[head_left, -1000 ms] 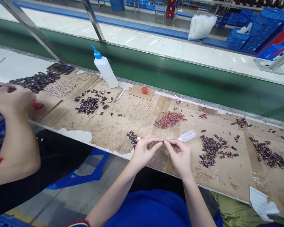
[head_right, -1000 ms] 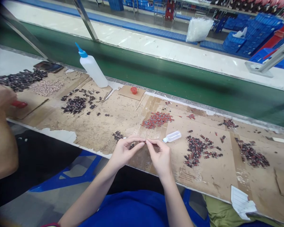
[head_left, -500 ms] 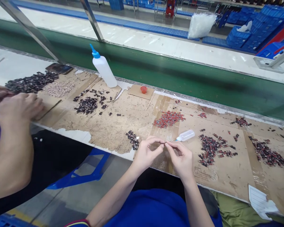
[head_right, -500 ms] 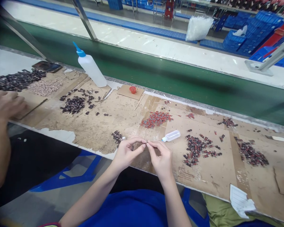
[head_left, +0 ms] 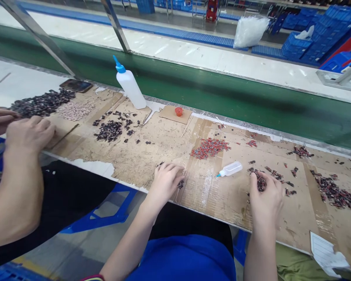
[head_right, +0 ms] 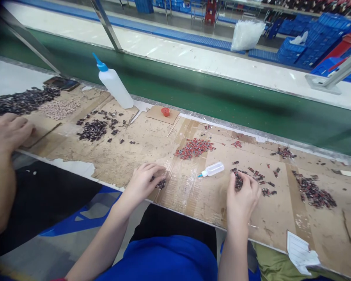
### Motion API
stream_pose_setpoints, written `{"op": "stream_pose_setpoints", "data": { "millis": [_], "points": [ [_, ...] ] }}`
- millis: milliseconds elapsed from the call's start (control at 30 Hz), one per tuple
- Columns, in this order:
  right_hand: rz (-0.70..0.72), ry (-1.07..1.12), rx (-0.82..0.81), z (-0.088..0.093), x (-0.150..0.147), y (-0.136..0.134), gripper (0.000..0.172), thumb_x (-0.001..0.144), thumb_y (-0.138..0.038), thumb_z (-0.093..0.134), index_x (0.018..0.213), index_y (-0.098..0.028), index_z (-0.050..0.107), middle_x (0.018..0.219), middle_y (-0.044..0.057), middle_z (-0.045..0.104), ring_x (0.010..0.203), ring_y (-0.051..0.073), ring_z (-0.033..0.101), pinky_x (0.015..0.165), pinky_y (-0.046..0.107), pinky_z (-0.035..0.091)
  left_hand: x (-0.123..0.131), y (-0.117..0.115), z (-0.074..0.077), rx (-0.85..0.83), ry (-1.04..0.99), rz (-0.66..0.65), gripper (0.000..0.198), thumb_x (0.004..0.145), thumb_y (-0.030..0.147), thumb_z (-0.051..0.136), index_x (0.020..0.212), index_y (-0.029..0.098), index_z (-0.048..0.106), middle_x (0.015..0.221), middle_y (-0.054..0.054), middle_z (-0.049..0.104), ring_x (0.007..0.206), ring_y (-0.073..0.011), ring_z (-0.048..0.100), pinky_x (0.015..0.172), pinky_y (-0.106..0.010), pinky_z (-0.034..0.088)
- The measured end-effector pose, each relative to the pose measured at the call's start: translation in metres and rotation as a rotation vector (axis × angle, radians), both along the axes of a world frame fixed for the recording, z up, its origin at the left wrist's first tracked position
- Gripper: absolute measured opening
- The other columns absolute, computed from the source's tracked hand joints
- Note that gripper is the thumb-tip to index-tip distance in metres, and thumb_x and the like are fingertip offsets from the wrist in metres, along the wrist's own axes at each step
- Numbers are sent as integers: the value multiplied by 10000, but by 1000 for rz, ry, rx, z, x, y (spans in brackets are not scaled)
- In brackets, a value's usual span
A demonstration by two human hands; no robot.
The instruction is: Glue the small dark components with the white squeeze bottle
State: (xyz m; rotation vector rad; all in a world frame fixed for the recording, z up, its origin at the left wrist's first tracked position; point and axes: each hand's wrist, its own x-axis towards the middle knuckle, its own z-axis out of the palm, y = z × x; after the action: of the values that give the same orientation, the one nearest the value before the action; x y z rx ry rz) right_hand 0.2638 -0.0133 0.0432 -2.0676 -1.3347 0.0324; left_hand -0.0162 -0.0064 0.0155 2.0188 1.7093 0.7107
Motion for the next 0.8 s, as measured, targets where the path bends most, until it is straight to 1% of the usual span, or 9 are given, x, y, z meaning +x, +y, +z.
{"op": "stream_pose_setpoints", "data": {
  "millis": [133,200,267,333,367,500,600,700,800],
  "points": [
    [71,87,-330,3,-29,20,661,850,-620,435,1237,-99,559,831,150,700,788,321,650,755,426,447,4,-7,2,-35,128,-12,148,737,255,765,863,244,688,868,-60,727,962,-306,585,868,-464,398],
    [97,50,-427,2,-40,32,671,850,-610,459,1246,-76,547,810,171,703,804,338,664,742,412,446,10,-11,4,-44,149,-39,99,757,234,744,841,243,693,829,-58,718,942,-300,581,864,-464,382],
    [89,24,-445,0,-44,43,600,820,-571,537,1163,-82,599,825,189,703,820,338,671,740,400,450,13,-13,3,-25,164,-48,38,809,202,681,802,238,695,805,-57,710,912,-283,579,869,-465,365],
    [90,97,-408,-3,-41,49,501,745,-519,642,1051,-122,647,800,160,706,793,313,672,721,381,462,13,-13,1,14,167,-61,123,854,182,614,768,231,688,799,-54,706,887,-261,579,886,-463,350],
    [101,194,-374,-4,-38,50,482,697,-503,686,1012,-139,655,769,131,704,753,293,669,692,370,470,13,-12,0,34,163,-72,153,869,173,589,761,225,684,799,-53,706,877,-251,581,894,-460,346],
    [235,871,-237,-4,-30,42,557,512,-495,800,927,-150,658,698,52,690,616,212,630,542,306,471,19,-7,-2,69,91,-116,173,897,149,548,800,205,679,823,-50,717,886,-233,598,924,-452,338],
    [256,1235,-119,-2,-35,30,464,458,-447,836,774,-150,672,680,37,684,600,168,609,505,260,461,34,-4,-5,49,-37,-114,154,912,179,553,848,218,688,896,-38,726,937,-219,602,906,-423,360],
    [157,1336,12,-3,-44,22,399,482,-454,824,679,-152,653,575,4,629,476,104,523,408,207,379,46,-5,-13,50,-89,-60,127,898,218,587,851,236,704,1011,-51,713,1070,-250,565,913,-439,366],
    [103,1348,95,-9,-53,16,388,542,-492,789,612,-160,600,496,-31,559,393,62,412,355,187,282,47,-8,-20,78,-56,9,119,885,228,603,838,242,712,1100,-64,690,1183,-292,505,948,-489,349]
  ]
}}
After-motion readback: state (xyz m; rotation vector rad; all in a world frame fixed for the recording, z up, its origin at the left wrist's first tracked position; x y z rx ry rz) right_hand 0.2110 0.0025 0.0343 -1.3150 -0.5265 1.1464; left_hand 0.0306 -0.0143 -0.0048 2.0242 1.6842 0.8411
